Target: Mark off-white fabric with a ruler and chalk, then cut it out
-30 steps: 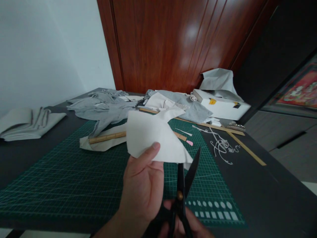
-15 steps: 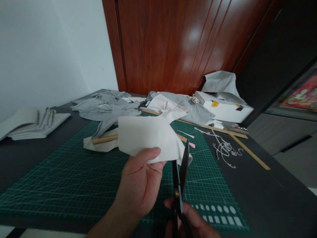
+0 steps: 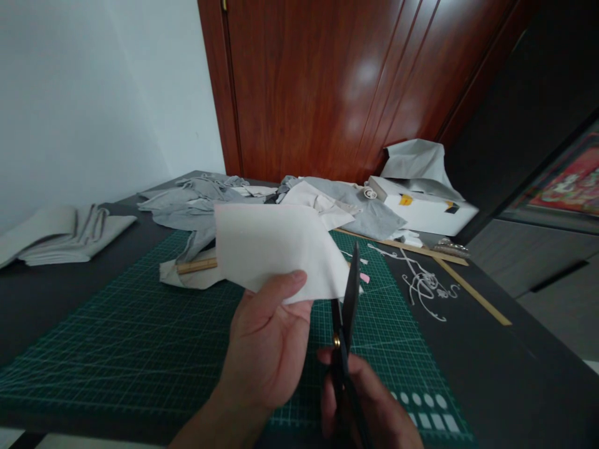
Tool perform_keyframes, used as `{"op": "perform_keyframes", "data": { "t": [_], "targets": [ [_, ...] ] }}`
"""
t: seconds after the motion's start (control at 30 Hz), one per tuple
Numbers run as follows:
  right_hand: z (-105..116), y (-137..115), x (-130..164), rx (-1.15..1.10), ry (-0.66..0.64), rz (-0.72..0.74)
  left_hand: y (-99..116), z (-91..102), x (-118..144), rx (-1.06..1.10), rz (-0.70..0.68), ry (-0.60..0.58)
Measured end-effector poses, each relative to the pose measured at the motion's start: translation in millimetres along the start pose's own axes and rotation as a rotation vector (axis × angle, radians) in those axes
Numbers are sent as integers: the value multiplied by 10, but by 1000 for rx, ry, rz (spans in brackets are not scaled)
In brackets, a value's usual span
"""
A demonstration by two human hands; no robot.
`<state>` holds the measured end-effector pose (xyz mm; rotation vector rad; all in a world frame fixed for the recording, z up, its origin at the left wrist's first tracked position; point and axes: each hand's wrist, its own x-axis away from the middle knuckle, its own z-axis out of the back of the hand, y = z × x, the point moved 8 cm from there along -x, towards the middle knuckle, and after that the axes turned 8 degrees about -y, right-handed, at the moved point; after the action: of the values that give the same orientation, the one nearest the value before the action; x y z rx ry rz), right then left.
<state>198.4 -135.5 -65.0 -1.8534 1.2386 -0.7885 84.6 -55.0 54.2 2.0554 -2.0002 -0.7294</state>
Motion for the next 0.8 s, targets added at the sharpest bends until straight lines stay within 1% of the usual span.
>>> {"op": "perform_keyframes", "data": {
  "t": [0.07,0.13,0.27,0.37,0.5,0.67,0.8],
  "targets": [
    [-10,-48,-36,17,4,66,-1,2,-3,-10,-8,2],
    [-20,-69,-63,12,-2,97,-21,9,-9,-12,12,-2],
    [-21,-60,-103,-33,-20,84,-29,10,-22,-7,25,-32],
    [14,-46,-124,-29,0,74,-25,26,-25,-13,32,-33],
    [51,-38,-130,25,23,87,-17,45,-34,-28,29,-31],
    [41,-54,-102,123,42,90,-28,53,-52,-45,17,-39],
    [33,-45,-83,125,69,62,-21,59,-42,-50,1,-54]
  ]
}}
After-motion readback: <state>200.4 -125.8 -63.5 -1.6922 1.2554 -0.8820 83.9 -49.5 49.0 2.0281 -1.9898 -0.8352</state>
